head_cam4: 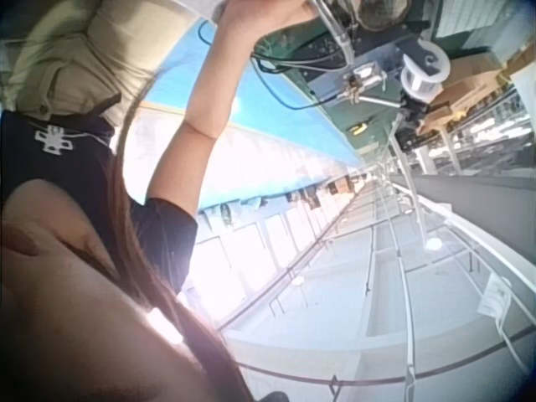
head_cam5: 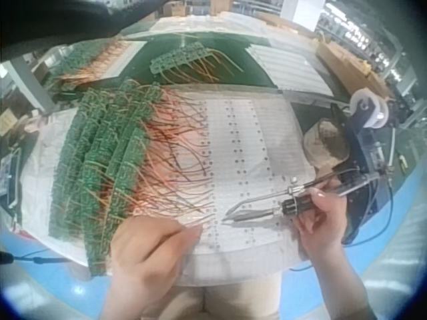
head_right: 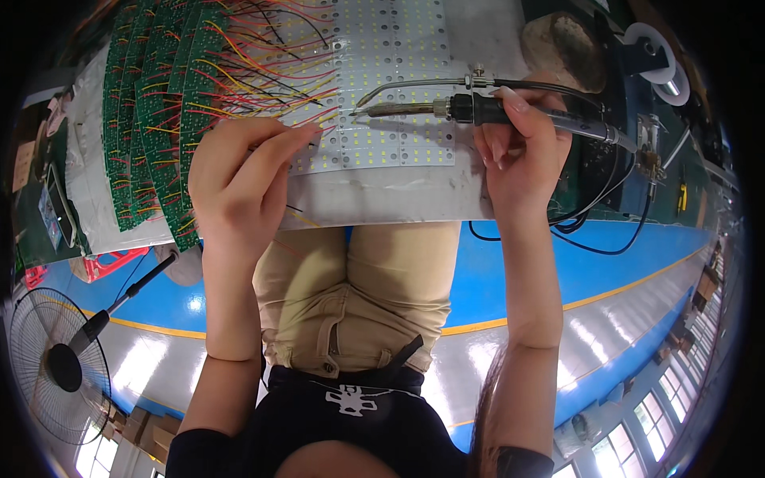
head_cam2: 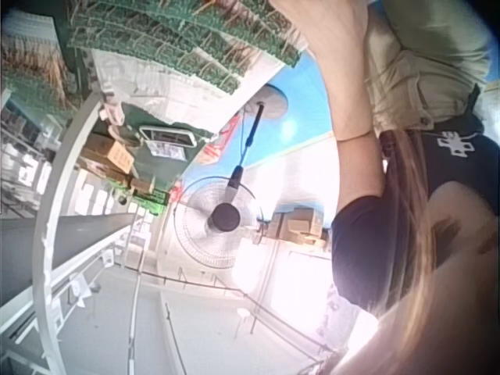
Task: Soldering individual wires onto a large LED panel array at a workbench.
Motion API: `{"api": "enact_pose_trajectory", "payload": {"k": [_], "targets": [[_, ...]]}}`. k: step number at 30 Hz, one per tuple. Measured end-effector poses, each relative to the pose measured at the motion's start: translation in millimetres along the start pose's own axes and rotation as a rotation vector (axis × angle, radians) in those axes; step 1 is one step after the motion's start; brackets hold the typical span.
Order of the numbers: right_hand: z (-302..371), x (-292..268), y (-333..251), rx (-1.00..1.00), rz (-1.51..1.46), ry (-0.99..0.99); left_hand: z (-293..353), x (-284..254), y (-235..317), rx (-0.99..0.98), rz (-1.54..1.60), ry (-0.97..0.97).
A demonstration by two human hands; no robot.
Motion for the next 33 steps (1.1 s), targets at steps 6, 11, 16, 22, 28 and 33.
{"api": "enact_pose_trajectory", "payload": {"k": [6, 11, 16, 22, 28, 33], "targets": [[1.3, 0.9, -0.5, -0.004, 0.034, 0.016, 2.0, 0.3, -1.8, -0.020, 0.040, 0.046], [1.0, 1.5, -0.5, -0.002, 0.028, 0.001, 0.6, 0.7, -0.7, -0.009, 0.027, 0.038], [1.9, 0.2, 0.3, -0.009, 0.046, 0.010, -0.3, 4.5, 0.2, 0.010, -0.010, -0.017], [3.4, 0.5, -0.1, -0.008, 0.123, 0.037, -1.0, 4.9, 3.2, 0.035, -0.047, -0.038], [2.7, 3.5, -1.0, -0.008, 0.136, 0.029, -0.3, 5.4, 2.6, 0.031, -0.038, -0.027], [3.3, 3.6, -0.6, -0.014, 0.157, 0.008, -0.6, 4.5, 3.3, 0.033, -0.048, -0.030]]}}
Point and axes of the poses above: each hand's wrist, its own z-axis away from the middle knuckle, its own x-axis out of the palm, y = z × x, the point moved 7 cm from there along -z, towards the middle knuckle
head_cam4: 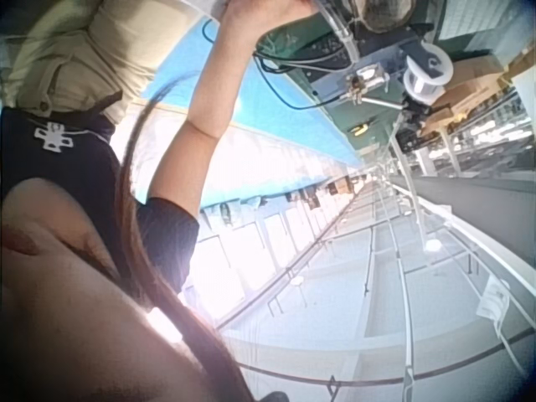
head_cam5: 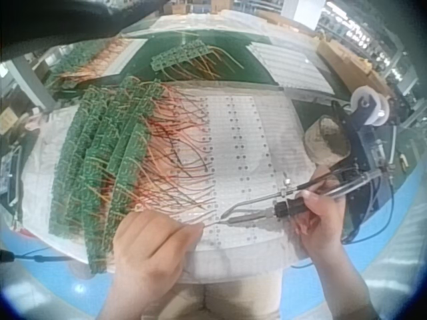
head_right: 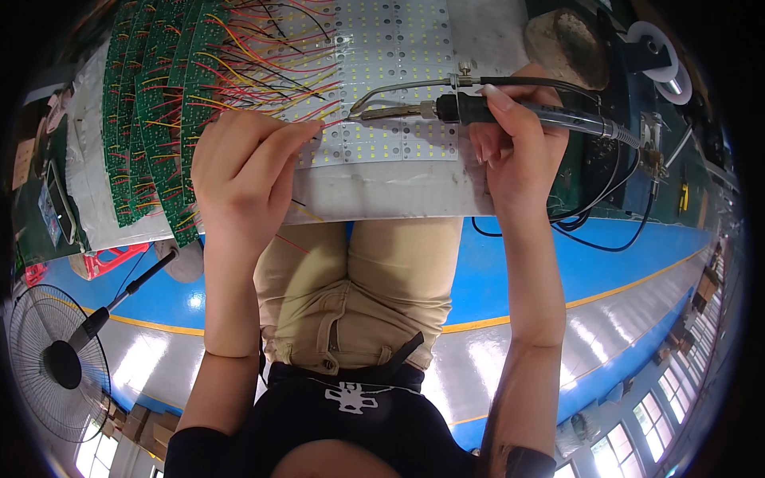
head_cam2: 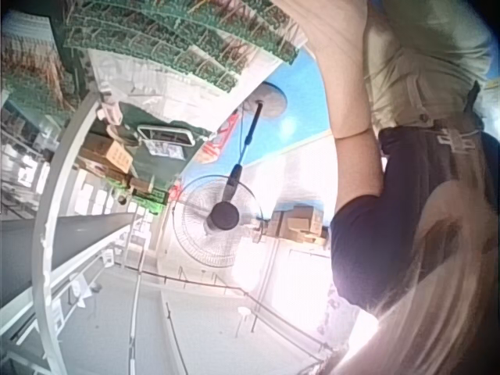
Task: Soldering individual wires onto a large LED panel array at a workbench.
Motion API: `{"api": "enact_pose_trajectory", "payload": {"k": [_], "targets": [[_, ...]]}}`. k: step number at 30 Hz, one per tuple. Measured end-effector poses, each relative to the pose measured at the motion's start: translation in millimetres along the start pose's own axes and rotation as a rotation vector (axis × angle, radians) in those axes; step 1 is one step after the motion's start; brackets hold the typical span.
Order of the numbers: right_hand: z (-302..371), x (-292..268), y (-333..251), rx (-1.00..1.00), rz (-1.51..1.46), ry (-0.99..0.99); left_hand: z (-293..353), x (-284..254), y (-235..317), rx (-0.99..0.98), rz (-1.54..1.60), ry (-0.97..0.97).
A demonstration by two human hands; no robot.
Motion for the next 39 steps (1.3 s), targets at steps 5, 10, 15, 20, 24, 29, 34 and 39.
{"api": "enact_pose_trajectory", "payload": {"k": [5, 10, 15, 20, 24, 29, 34, 39], "targets": [[-0.2, 2.0, -2.4, -0.012, 0.000, 0.000, -0.5, -1.0, 0.3, -0.013, 0.014, -0.014], [-0.4, 4.2, -4.2, -0.037, -0.004, -0.012, 0.1, 0.0, -1.2, -0.029, 0.031, -0.028], [-1.3, 5.0, -3.3, -0.034, 0.000, -0.021, 0.2, 0.1, 0.8, 0.022, -0.018, 0.001], [2.0, 5.5, -3.8, -0.038, 0.028, 0.026, 1.8, 0.4, 0.4, 0.020, -0.019, 0.010], [1.2, 4.5, -3.6, -0.041, 0.036, 0.011, 1.0, 0.1, 0.7, 0.019, -0.018, 0.002], [0.4, 5.3, -3.0, -0.036, 0.010, -0.022, 0.5, 0.5, 0.7, 0.014, -0.011, 0.000], [1.5, 3.0, -3.5, -0.013, 0.044, 0.037, -0.3, 0.1, 1.1, 0.011, -0.005, 0.004], [-0.6, -3.7, 0.1, 0.011, -0.182, -0.025, 0.6, 0.1, -1.2, -0.001, -0.004, -0.023]]}}
Point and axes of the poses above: each hand's wrist, its own z-axis away from the middle knuckle, its own x-axis out of the palm, y = z × x, the point moved 7 cm from there along -z, towards the middle knuckle
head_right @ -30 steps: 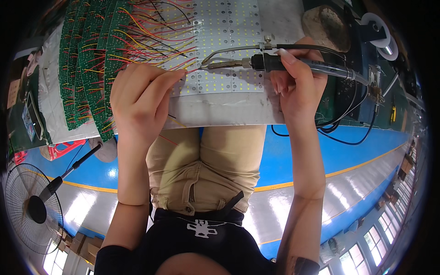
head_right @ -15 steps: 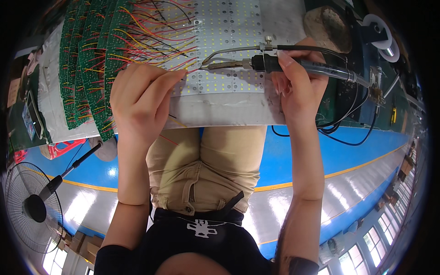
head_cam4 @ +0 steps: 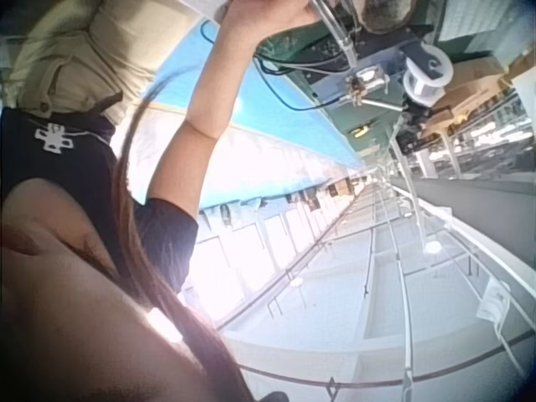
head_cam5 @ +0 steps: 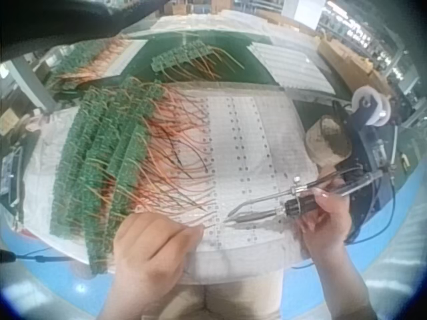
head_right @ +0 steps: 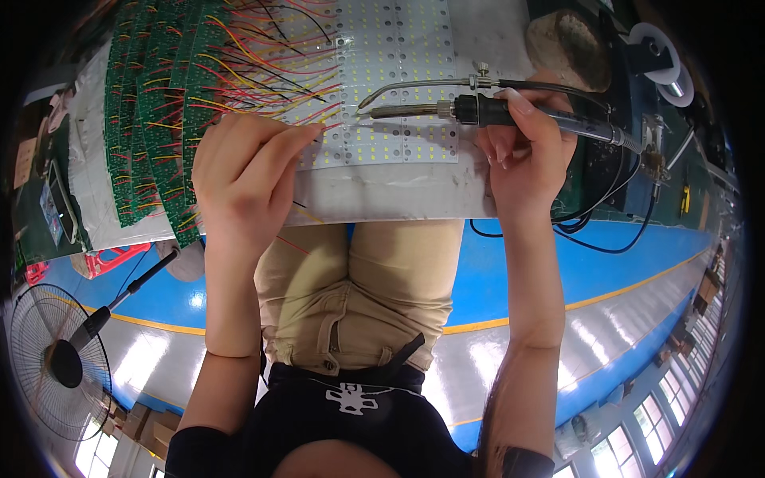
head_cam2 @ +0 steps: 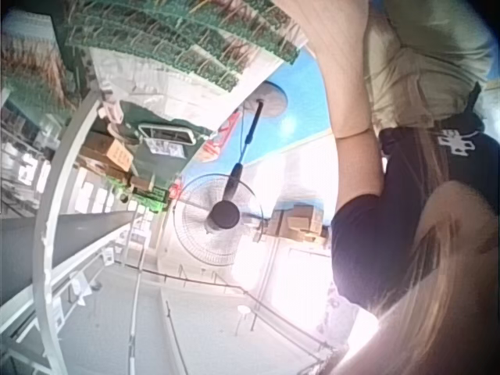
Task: Soldering individual wires onto a large LED panel array at a workbench.
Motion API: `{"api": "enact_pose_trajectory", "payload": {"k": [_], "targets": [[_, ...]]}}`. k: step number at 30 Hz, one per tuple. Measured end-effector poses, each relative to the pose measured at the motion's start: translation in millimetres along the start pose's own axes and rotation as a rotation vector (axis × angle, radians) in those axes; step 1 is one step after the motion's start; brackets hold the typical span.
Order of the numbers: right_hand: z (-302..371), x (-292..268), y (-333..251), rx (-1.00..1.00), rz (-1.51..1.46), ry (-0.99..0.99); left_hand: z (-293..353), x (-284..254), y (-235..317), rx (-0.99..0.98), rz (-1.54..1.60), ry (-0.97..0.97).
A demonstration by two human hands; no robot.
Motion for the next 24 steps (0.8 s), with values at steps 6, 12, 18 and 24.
{"api": "enact_pose_trajectory", "payload": {"k": [6, 12, 18, 24], "targets": [[0.2, 0.4, 0.2, 0.002, -0.033, 0.068, -4.0, -10.7, 2.7, -0.040, -0.029, 0.010], [1.5, -7.2, 0.4, -0.001, -0.061, 0.072, 9.4, -70.2, -24.4, -0.193, -0.095, -0.051], [-1.5, -13.0, 3.9, 0.010, -0.087, 0.019, 26.9, -79.7, -44.6, -0.287, -0.073, -0.165], [-0.2, -5.6, 1.9, -0.001, -0.073, 0.054, 26.8, -69.4, -36.3, -0.270, -0.041, -0.198]]}}
Point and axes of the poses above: each hand's wrist, its own z-axis away from the middle knuckle, its own x-axis out of the palm, y = z × x, the point moved 7 cm from there along -z, towards the middle knuckle
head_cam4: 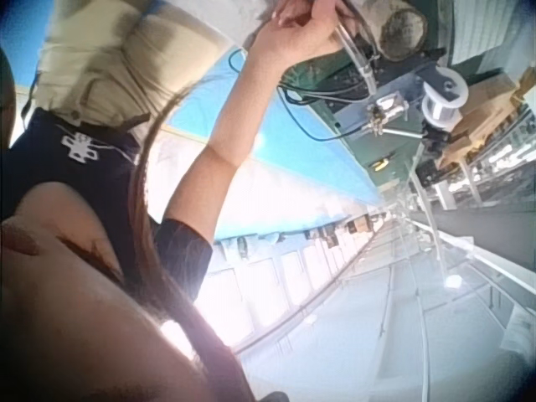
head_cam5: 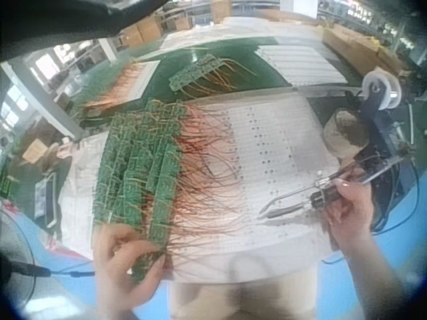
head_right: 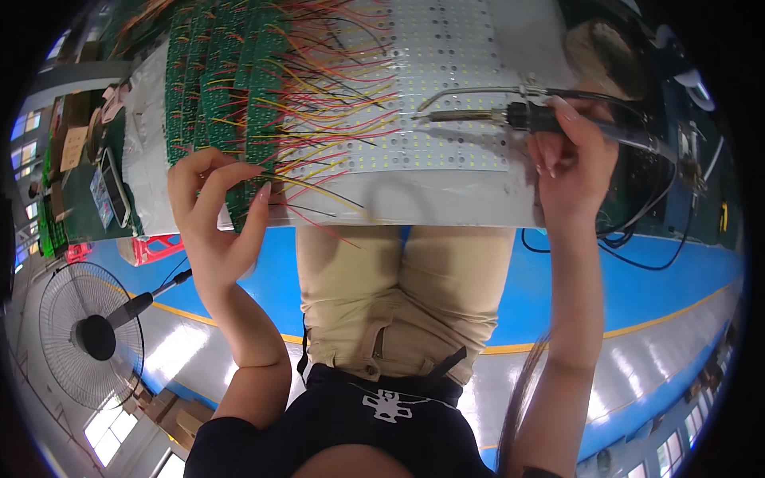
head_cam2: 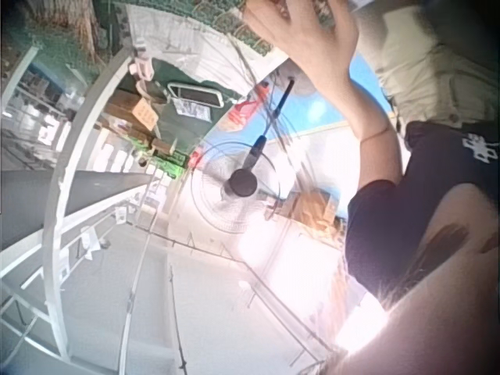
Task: Soldering individual wires onto a large LED panel array at a workbench.
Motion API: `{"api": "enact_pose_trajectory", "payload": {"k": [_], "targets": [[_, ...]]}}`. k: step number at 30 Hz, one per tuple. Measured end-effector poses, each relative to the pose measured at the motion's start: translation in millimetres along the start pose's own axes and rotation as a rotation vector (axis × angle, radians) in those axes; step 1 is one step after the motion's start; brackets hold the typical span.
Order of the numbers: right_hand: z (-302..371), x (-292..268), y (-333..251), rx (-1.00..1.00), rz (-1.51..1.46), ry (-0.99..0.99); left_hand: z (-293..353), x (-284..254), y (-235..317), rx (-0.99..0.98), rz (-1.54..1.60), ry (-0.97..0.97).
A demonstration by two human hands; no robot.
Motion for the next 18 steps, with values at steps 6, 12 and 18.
{"api": "enact_pose_trajectory", "payload": {"k": [6, 12, 18], "targets": [[0.8, 5.1, -1.0, -0.019, 0.103, -0.014, -22.9, 24.1, 47.0, 0.152, 0.023, 0.136], [1.8, 9.1, 1.3, 0.005, 0.145, 0.023, -36.1, 58.3, 51.3, 0.162, -0.023, 0.118], [2.6, 11.2, -1.0, -0.014, 0.184, 0.010, -37.0, 63.8, 49.6, 0.139, 0.020, 0.118]]}}
Point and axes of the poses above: each hand's wrist, its own z-axis away from the middle knuckle, its own x-axis out of the palm, y = z × x, the point moved 7 cm from there along -z, towards the middle knuckle
